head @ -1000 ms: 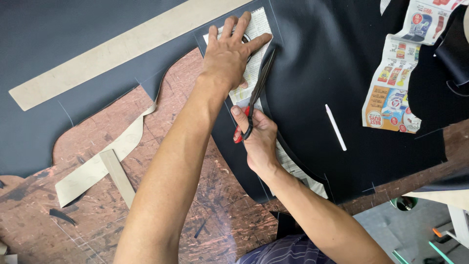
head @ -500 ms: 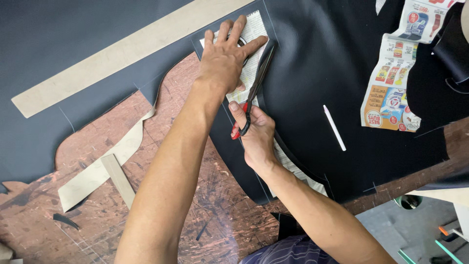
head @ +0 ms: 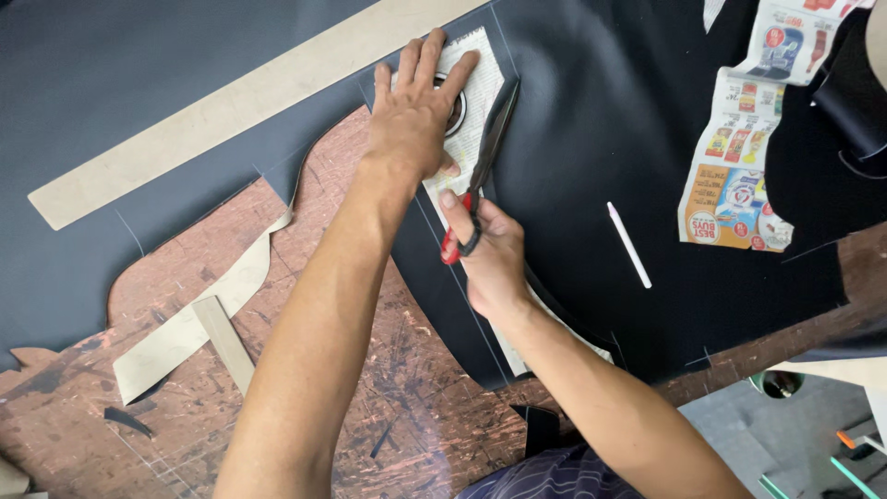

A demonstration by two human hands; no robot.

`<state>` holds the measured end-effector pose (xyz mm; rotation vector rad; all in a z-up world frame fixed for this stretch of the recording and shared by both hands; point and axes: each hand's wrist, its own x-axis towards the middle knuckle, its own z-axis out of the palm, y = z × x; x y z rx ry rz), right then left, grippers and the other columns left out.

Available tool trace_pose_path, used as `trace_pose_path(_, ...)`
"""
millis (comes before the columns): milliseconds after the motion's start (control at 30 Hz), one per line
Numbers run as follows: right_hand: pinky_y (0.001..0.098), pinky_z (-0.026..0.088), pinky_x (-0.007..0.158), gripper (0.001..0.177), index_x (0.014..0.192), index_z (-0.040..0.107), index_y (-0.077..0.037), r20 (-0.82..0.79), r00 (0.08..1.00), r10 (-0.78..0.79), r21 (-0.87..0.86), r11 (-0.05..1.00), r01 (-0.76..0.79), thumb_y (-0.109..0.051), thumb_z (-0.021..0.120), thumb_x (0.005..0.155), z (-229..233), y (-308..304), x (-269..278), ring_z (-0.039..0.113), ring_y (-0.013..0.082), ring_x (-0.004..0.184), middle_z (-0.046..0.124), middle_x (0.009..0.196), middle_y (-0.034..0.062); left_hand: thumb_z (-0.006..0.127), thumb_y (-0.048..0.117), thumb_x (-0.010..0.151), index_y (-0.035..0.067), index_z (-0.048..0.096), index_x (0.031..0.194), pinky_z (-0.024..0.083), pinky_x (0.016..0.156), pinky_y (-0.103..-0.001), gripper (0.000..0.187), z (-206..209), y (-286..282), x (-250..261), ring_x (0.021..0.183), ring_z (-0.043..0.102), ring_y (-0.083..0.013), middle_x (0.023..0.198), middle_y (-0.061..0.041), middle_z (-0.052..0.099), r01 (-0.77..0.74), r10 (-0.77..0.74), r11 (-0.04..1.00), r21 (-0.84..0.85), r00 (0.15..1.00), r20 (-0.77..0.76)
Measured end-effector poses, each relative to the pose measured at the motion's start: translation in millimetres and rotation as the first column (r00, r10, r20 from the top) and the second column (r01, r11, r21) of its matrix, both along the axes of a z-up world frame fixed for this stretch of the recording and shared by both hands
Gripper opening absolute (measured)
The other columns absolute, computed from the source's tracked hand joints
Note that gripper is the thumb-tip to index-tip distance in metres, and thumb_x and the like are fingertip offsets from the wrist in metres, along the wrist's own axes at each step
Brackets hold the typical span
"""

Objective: The person uses a ruler and a white marking tool to draw straight lines on a large black leather sheet. They then use shears to cut along the marked lines, following a paper template placed on the leather. The person repeatedly repositions the ruler and template to mark and cut additional sections of the leather.

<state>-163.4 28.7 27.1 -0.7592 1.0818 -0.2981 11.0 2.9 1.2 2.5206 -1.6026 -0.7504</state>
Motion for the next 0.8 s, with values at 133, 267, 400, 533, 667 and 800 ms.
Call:
trace_pose_path(133,0.0246,0.047,0.054,0.028,0.082,0.064,-0.007,-0.026,0.983,0.184,0.045,0.982,-0.183,-0.03,0.076,0.093,14.4,-33.1,-28.3,0.057,0.0102,0.054,0.057,0.061,-0.0004,0.103,0.034,0.041,0.03,0.019,0.162,0.017,0.119,-0.07,0.148,5.5,-4.6,3.6,0.155,0.009,-0.0345,0.169,-0.014,0.008,-0.027,0.028,0.996,0.087,0.999,-0.015)
trace_pose_path(267,0.0252,0.047,0.05,0.026,0.082,0.066,-0.006,-0.085,0.903,0.421,0.021,0.907,-0.421,-0.028,0.079,0.09,27.1,-86.2,-54.8,0.058,0.0098,0.053,0.06,0.061,0.0003,0.103,0.042,0.041,0.031,0.008,0.164,0.01,0.117,-0.077,0.156,12.5,-9.4,8.8,0.156,-0.005,-0.0368,0.17,-0.016,-0.003,-0.037,0.042,0.977,0.209,0.999,-0.017)
trace_pose_path(400,0.0233,0.043,0.048,0.019,0.09,0.074,-0.005,-0.296,0.768,0.568,-0.028,0.798,-0.601,-0.021,0.081,0.083,28.5,-129.9,-62.1,0.055,0.0075,0.051,0.063,0.063,-0.0002,0.102,0.045,0.04,0.032,0.006,0.164,0.009,0.116,-0.08,0.158,15.8,-12.0,8.8,0.156,-0.007,-0.0379,0.17,-0.018,-0.005,-0.044,0.045,0.977,0.209,0.999,0.002)
trace_pose_path(533,0.0228,0.04,0.047,0.02,0.092,0.074,-0.003,-0.406,0.679,0.612,-0.037,0.731,-0.682,-0.015,0.085,0.08,27.8,-146.8,-63.0,0.052,0.0063,0.052,0.063,0.065,-0.0004,0.103,0.046,0.039,0.033,0.006,0.164,0.013,0.115,-0.08,0.159,15.4,-15.7,7.4,0.156,-0.008,-0.0374,0.17,-0.017,-0.007,-0.054,0.055,0.968,0.243,0.998,0.001)
trace_pose_path(667,0.0226,0.039,0.046,0.02,0.091,0.074,-0.003,-0.407,0.682,0.608,-0.061,0.727,-0.684,-0.015,0.086,0.08,26.0,-145.8,-62.1,0.052,0.0058,0.051,0.063,0.064,-0.0011,0.102,0.046,0.039,0.033,0.007,0.165,0.017,0.115,-0.08,0.158,13.5,-13.6,6.7,0.156,-0.007,-0.0378,0.171,-0.016,-0.005,-0.047,0.041,0.974,0.221,0.999,0.03)
trace_pose_path(800,0.0224,0.04,0.046,0.02,0.091,0.075,-0.003,-0.374,0.706,0.602,-0.074,0.739,-0.669,-0.015,0.085,0.079,20.9,-143.7,-62.6,0.052,0.0062,0.05,0.063,0.063,-0.0005,0.103,0.045,0.039,0.033,0.007,0.165,0.018,0.115,-0.079,0.158,13.6,-14.2,6.0,0.156,-0.007,-0.0375,0.171,-0.016,-0.006,-0.052,0.046,0.971,0.232,0.998,0.03)
